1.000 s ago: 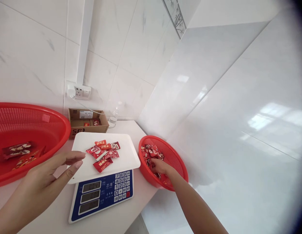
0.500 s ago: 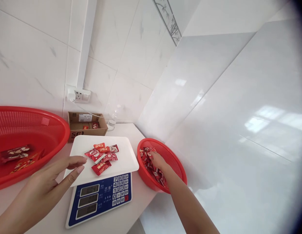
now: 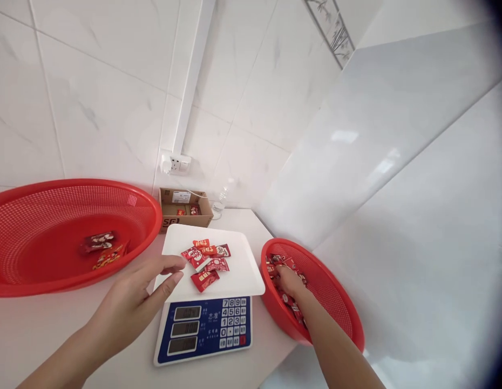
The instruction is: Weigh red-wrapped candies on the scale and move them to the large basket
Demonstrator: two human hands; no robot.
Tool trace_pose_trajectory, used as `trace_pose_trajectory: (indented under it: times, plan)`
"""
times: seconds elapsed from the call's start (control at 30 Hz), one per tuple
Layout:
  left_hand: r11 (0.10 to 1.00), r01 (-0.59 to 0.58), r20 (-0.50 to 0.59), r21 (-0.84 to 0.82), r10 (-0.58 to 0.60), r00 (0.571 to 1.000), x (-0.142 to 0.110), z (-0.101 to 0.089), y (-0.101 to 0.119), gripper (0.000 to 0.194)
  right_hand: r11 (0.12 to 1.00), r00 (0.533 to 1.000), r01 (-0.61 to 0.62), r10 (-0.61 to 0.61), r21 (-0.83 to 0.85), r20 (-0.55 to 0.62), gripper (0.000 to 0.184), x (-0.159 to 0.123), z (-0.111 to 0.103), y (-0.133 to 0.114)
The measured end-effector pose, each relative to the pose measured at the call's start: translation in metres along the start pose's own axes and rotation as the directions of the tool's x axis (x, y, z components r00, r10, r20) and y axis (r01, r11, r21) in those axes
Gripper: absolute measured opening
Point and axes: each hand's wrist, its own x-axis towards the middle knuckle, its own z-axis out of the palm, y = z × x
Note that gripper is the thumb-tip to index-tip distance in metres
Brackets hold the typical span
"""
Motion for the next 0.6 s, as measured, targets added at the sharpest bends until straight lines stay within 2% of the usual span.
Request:
trace_pose_trajectory:
  times: [0.1, 0.2, 0.27, 0.33, 0.4, 0.5, 0.6]
  plan:
    - [1.000, -0.004, -0.003, -0.012, 0.004, 1.000, 0.001, 0.002, -0.002, 0.033, 0.999, 0.997, -0.009, 0.013, 0.051, -0.079, 0.004, -0.010, -0.011, -0.001]
    - [1.000, -0.007, 0.001, -0.026, 0.007, 1.000, 0.002, 0.003, -0.003, 0.033, 0.991, 0.985, 0.003, 0.021, 0.137, -0.173, 0.018, -0.030, -0.031, -0.005]
    - [0.999, 0.003, 0.014, -0.042, -0.003, 1.000, 0.000, 0.005, 0.001, 0.032, 0.968, 0.968, 0.010, 0.054, 0.252, -0.243, 0.028, -0.053, -0.042, -0.011]
    - [0.997, 0.029, 0.062, -0.073, -0.025, 0.998, -0.002, 0.009, 0.006, 0.031, 0.860, 0.941, 0.006, 0.168, 0.511, -0.294, 0.032, -0.082, -0.045, -0.021]
    - [0.993, 0.058, 0.164, -0.106, -0.041, 0.986, -0.006, 0.016, 0.013, 0.030, 0.701, 0.938, 0.013, 0.239, 0.713, -0.252, 0.038, -0.115, -0.036, -0.034]
    - [0.994, 0.072, 0.395, -0.088, -0.031, 0.918, -0.013, 0.033, 0.020, 0.028, 0.435, 0.954, 0.134, 0.187, 0.890, -0.235, 0.040, -0.160, 0.000, -0.061]
    - [1.000, 0.025, 0.580, -0.009, -0.015, 0.815, -0.022, 0.052, 0.025, 0.030, 0.231, 0.989, 0.134, 0.035, 0.964, -0.146, 0.043, -0.189, 0.043, -0.091]
